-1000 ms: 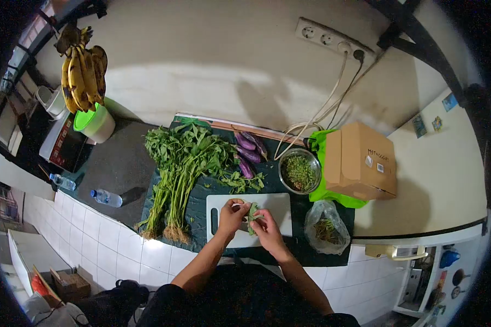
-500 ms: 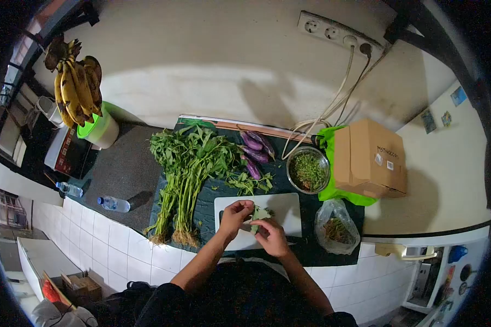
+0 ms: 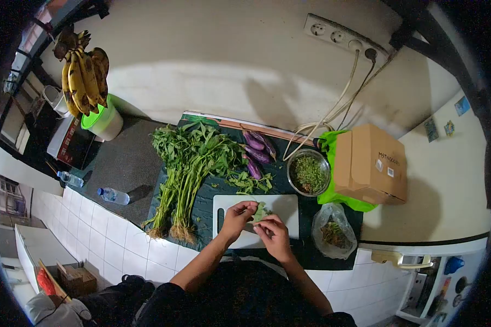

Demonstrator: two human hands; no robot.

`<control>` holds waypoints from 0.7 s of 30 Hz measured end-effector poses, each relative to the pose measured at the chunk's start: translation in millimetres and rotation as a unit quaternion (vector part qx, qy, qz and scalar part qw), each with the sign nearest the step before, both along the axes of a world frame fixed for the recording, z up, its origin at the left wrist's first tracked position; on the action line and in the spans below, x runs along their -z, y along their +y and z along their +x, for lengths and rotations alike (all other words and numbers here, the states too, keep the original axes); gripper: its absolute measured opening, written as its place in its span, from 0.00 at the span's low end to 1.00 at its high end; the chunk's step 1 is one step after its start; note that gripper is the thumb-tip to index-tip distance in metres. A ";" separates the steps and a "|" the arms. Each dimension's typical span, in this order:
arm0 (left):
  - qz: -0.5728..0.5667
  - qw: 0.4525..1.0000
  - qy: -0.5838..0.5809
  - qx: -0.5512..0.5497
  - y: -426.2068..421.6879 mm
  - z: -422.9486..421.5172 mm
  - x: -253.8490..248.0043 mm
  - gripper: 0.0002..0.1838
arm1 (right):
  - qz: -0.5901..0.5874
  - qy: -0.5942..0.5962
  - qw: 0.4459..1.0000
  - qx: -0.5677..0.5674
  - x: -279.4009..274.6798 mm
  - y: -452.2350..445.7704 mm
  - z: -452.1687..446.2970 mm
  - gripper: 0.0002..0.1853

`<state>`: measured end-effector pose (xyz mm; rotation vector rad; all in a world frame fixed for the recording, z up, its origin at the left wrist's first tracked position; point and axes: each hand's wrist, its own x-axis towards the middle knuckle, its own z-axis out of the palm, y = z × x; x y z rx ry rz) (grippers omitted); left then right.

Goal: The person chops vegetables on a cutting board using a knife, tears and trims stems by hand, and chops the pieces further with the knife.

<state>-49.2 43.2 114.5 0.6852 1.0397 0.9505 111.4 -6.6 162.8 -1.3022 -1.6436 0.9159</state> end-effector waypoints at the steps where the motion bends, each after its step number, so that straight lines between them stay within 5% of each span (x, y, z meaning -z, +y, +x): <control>1: -0.010 0.999 -0.031 0.003 0.5 1.3 -5.2 0.15 | 0.000 0.000 1.000 0.000 -0.7 -1.1 -1.1 0.06; 4: 0.022 0.999 -0.036 0.033 -3.4 3.6 -32.5 0.16 | 0.000 -0.005 0.999 0.036 -13.9 -5.8 -3.3 0.08; 6: 0.032 0.998 -0.044 0.042 -6.1 3.7 -34.3 0.16 | 0.139 -0.139 0.980 0.020 -29.5 -4.2 -0.1 0.09; 11: 0.076 0.995 -0.062 0.033 -8.0 9.1 -30.8 0.16 | 0.166 -0.154 0.974 -0.022 -37.5 -1.5 5.8 0.12; 13: -0.036 0.977 -0.210 -0.011 -9.2 8.7 -26.2 0.13 | 0.176 -0.139 0.974 -0.024 -38.4 -1.8 4.3 0.11; 19: -0.051 0.980 -0.190 -0.021 -10.8 1.9 -25.8 0.13 | 0.041 0.037 0.995 0.088 -33.0 -13.2 -14.4 0.08; 21: -0.024 0.982 -0.186 -0.022 -11.3 3.7 -26.0 0.15 | -0.039 0.268 0.946 0.180 -27.8 -8.0 -24.9 0.10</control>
